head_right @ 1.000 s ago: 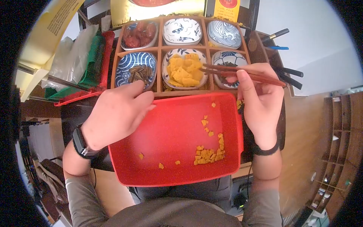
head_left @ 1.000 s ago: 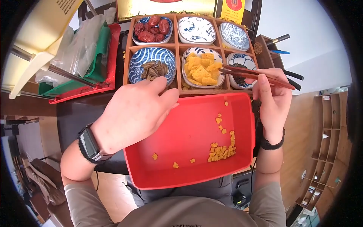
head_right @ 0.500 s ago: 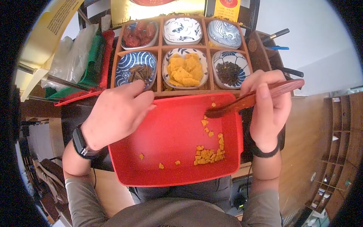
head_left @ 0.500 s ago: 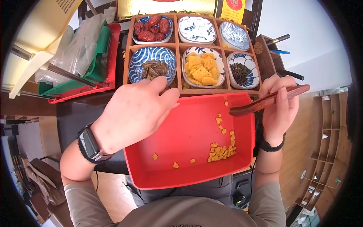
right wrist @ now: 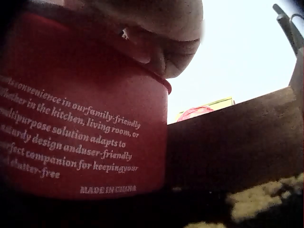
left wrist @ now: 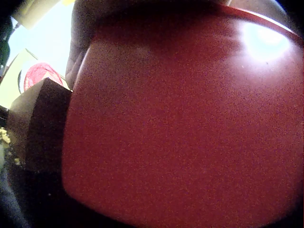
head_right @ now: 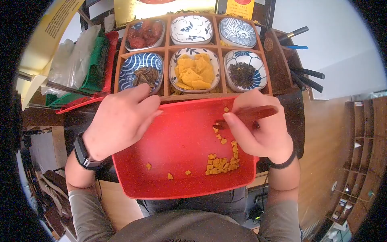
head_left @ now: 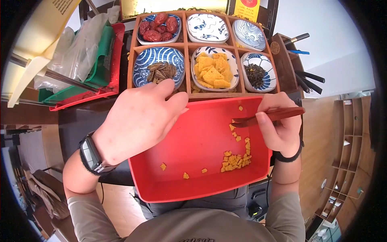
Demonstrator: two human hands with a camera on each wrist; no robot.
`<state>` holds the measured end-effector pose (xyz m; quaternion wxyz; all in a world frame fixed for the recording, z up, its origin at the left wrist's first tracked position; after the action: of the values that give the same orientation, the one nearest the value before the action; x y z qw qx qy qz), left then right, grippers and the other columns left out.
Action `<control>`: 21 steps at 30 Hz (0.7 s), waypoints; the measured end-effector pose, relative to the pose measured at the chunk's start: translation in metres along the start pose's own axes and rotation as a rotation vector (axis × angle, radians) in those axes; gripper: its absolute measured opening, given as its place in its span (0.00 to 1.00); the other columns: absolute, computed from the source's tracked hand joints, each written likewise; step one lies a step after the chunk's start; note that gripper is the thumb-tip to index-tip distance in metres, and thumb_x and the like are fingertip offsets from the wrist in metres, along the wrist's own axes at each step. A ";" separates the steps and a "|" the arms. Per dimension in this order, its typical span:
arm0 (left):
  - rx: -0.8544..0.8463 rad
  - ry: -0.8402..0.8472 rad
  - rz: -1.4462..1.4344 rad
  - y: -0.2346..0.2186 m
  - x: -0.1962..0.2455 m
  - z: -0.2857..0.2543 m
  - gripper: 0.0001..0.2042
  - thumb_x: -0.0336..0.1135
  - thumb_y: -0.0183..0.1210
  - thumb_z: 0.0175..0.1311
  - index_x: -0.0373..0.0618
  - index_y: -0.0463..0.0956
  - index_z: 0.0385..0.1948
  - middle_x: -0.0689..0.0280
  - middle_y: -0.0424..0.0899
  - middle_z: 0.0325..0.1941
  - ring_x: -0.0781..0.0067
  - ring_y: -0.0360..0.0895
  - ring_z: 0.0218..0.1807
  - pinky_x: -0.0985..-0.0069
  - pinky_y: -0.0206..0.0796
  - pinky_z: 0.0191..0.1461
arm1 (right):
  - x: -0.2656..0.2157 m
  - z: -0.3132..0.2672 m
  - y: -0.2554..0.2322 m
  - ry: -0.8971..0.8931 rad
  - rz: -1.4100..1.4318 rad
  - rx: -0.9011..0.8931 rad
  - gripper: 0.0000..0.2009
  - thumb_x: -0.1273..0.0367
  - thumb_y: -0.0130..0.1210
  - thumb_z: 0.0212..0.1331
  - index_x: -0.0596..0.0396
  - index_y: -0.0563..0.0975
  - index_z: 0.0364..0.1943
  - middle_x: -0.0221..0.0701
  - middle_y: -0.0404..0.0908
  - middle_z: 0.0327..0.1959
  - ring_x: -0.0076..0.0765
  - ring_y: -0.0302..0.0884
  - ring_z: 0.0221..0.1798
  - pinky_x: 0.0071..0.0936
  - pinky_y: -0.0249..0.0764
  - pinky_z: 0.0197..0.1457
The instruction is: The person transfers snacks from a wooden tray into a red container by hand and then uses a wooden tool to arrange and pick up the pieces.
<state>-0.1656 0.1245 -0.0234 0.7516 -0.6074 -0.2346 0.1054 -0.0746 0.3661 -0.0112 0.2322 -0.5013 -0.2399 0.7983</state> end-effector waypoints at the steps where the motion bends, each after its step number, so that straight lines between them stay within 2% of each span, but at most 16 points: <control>1: 0.004 0.002 -0.003 0.000 0.000 0.000 0.09 0.34 0.67 0.68 0.44 0.75 0.40 0.56 0.76 0.37 0.48 0.82 0.38 0.55 0.76 0.37 | -0.002 0.003 0.000 0.003 -0.056 -0.030 0.07 0.76 0.70 0.64 0.56 0.80 0.36 0.33 0.80 0.27 0.36 0.78 0.24 0.31 0.70 0.30; 3: 0.009 0.003 -0.007 0.000 0.000 0.000 0.09 0.34 0.67 0.68 0.44 0.75 0.40 0.57 0.76 0.37 0.48 0.82 0.38 0.55 0.76 0.37 | 0.000 0.004 0.003 -0.105 -0.082 -0.032 0.08 0.76 0.71 0.61 0.55 0.80 0.36 0.34 0.81 0.26 0.41 0.79 0.23 0.33 0.71 0.28; 7: 0.009 0.000 -0.013 -0.001 0.000 0.000 0.09 0.34 0.67 0.68 0.44 0.75 0.39 0.57 0.76 0.37 0.48 0.82 0.38 0.55 0.76 0.37 | -0.002 0.004 0.002 -0.113 -0.085 -0.054 0.09 0.75 0.71 0.57 0.54 0.80 0.37 0.36 0.82 0.26 0.47 0.82 0.25 0.36 0.73 0.29; 10: 0.009 -0.003 -0.015 0.000 0.000 0.000 0.09 0.34 0.67 0.68 0.44 0.75 0.39 0.57 0.76 0.37 0.48 0.82 0.38 0.55 0.76 0.37 | -0.002 0.007 0.003 -0.137 -0.118 -0.121 0.10 0.76 0.71 0.56 0.53 0.80 0.37 0.35 0.82 0.26 0.47 0.82 0.25 0.37 0.74 0.29; 21: 0.006 -0.002 -0.015 -0.001 0.000 0.001 0.10 0.34 0.67 0.67 0.44 0.75 0.39 0.57 0.76 0.36 0.48 0.83 0.38 0.55 0.76 0.38 | -0.006 0.010 0.006 -0.146 -0.183 -0.176 0.10 0.75 0.71 0.53 0.51 0.80 0.34 0.32 0.80 0.23 0.47 0.81 0.26 0.39 0.73 0.30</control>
<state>-0.1661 0.1247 -0.0224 0.7539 -0.6034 -0.2396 0.1008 -0.0819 0.3560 -0.0074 0.2409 -0.4362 -0.3700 0.7841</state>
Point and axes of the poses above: each hand's wrist, its own z-axis towards the middle knuckle, its own y-axis out of the palm, x = y × z, the point moved 6 cm from there along z, towards the middle knuckle
